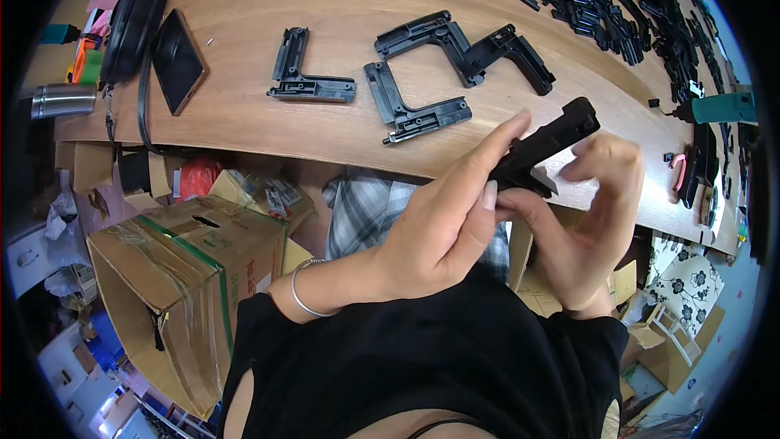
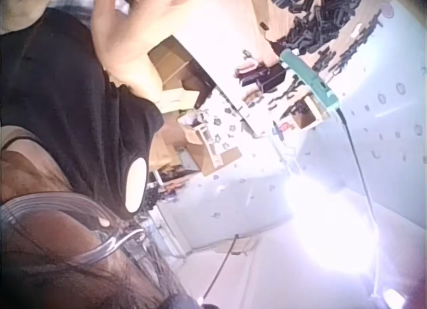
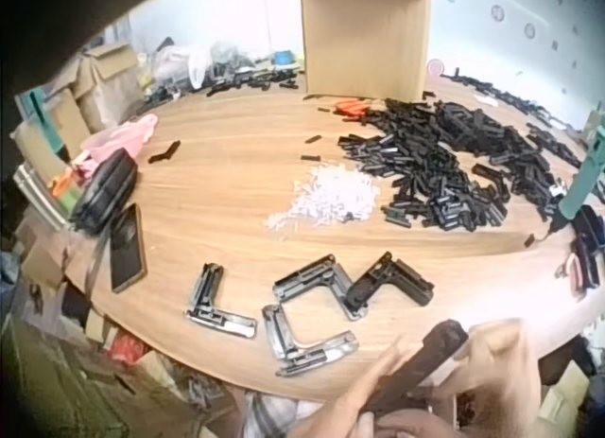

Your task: The person assembles black plastic L-shaped hardware components on a wooden table. They pick up parts, insert small metal pins, and use a green glue gun to apply adhesive to the joints. The person handles the components one by one, arranging them on the table as they work.

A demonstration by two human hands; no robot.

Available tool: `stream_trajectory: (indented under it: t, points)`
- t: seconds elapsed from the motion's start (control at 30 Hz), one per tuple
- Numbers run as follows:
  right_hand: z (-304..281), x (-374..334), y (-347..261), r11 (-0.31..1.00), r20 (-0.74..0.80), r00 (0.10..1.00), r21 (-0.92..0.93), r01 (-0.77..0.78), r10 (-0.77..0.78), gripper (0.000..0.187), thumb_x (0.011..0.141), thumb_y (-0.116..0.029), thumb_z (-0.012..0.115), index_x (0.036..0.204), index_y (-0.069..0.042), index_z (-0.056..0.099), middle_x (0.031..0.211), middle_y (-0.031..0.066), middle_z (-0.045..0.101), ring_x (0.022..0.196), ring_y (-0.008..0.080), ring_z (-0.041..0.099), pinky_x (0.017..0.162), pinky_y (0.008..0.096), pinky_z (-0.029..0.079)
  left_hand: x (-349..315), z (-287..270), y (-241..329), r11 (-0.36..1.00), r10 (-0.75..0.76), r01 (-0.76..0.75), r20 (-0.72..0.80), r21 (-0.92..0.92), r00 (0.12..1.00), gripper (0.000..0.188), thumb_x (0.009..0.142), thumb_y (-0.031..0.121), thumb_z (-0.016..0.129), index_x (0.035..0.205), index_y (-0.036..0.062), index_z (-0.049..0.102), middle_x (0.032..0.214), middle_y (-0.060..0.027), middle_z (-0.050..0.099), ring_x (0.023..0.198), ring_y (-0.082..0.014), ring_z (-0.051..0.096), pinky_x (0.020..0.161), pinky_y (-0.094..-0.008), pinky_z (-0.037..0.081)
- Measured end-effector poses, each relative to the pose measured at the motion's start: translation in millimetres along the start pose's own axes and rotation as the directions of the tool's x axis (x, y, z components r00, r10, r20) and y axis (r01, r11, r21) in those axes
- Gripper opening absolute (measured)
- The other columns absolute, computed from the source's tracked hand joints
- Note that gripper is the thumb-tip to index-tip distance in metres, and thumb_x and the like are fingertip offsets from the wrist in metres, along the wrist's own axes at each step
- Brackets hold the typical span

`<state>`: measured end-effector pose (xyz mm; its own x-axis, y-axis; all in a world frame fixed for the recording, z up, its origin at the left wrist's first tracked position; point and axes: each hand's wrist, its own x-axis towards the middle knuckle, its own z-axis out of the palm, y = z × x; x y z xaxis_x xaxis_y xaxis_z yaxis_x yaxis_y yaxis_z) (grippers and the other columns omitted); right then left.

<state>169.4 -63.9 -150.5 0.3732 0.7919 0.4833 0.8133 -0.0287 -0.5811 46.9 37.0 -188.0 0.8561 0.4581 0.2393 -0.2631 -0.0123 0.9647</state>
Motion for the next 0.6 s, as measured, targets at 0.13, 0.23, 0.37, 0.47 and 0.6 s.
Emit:
stream_trajectory:
  t: [0.13, 0.23, 0.37, 0.47, 0.6]
  points:
    - [5, -11, 18, 0.564, 0.235, 0.926, 0.74, -0.367, 0.295, 0.068, 0.064, -0.006, 0.082, 0.115, -0.005, 0.037, 0.11, 0.007, 0.049, 0.102, 0.0175, 0.054, 0.085, 0.0306, 0.046, 3, -8, 4, 0.999, 0.011, -0.007, 0.126, -0.035, 0.992, 0.044, 0.093, 0.005, 0.033, 0.136, -0.0029, 0.029, 0.141, -0.0211, 0.03, 0.12, -0.0274, 0.047, 0.089, -0.0297, 0.047]
    - [0, -11, 12, -0.091, 0.575, 0.656, 0.782, -0.617, 0.489, 0.055, 0.073, -0.008, 0.074, 0.117, -0.002, 0.042, 0.104, 0.0075, 0.054, 0.102, 0.0179, 0.056, 0.088, 0.0306, 0.047, 1, -3, 3, 0.916, -0.031, 0.081, 0.131, -0.392, 0.991, 0.042, 0.096, 0.011, 0.031, 0.133, -0.0081, 0.028, 0.147, -0.0231, 0.011, 0.125, -0.028, 0.04, 0.084, -0.032, 0.054]
    - [-8, -25, 21, -0.153, 0.688, 0.557, 0.683, -0.715, 0.465, 0.035, 0.076, -0.015, 0.073, 0.101, 0.001, 0.056, 0.098, 0.0072, 0.06, 0.092, 0.0151, 0.059, 0.084, 0.0274, 0.047, 1, -3, -5, 0.934, 0.041, 0.045, 0.23, -0.356, 0.972, 0.043, 0.096, 0.015, 0.034, 0.134, -0.0048, 0.031, 0.147, -0.0238, 0.007, 0.126, -0.0323, 0.038, 0.078, -0.0292, 0.057]
    - [-7, -24, 29, -0.147, 0.718, 0.602, 0.676, -0.722, 0.35, 0.028, 0.08, -0.022, 0.069, 0.091, 0.002, 0.059, 0.088, 0.0067, 0.062, 0.08, 0.0115, 0.06, 0.072, 0.0228, 0.047, 3, 6, -3, 0.959, 0.057, 0.018, 0.257, -0.281, 0.965, 0.042, 0.094, 0.014, 0.041, 0.131, -0.0044, 0.036, 0.147, -0.0249, 0.009, 0.127, -0.0322, 0.037, 0.078, -0.0297, 0.056]
    - [-15, -30, 29, -0.056, 0.691, 0.582, 0.663, -0.747, 0.429, 0.015, 0.083, -0.01, 0.063, 0.089, 0.002, 0.06, 0.084, 0.0066, 0.064, 0.073, 0.0096, 0.061, 0.067, 0.0216, 0.048, 10, 10, -7, 0.989, 0.149, -0.137, 0.273, -0.063, 0.95, 0.043, 0.087, 0.006, 0.055, 0.128, -0.0003, 0.044, 0.142, -0.0236, 0.026, 0.121, -0.0284, 0.044, 0.074, -0.0274, 0.056]
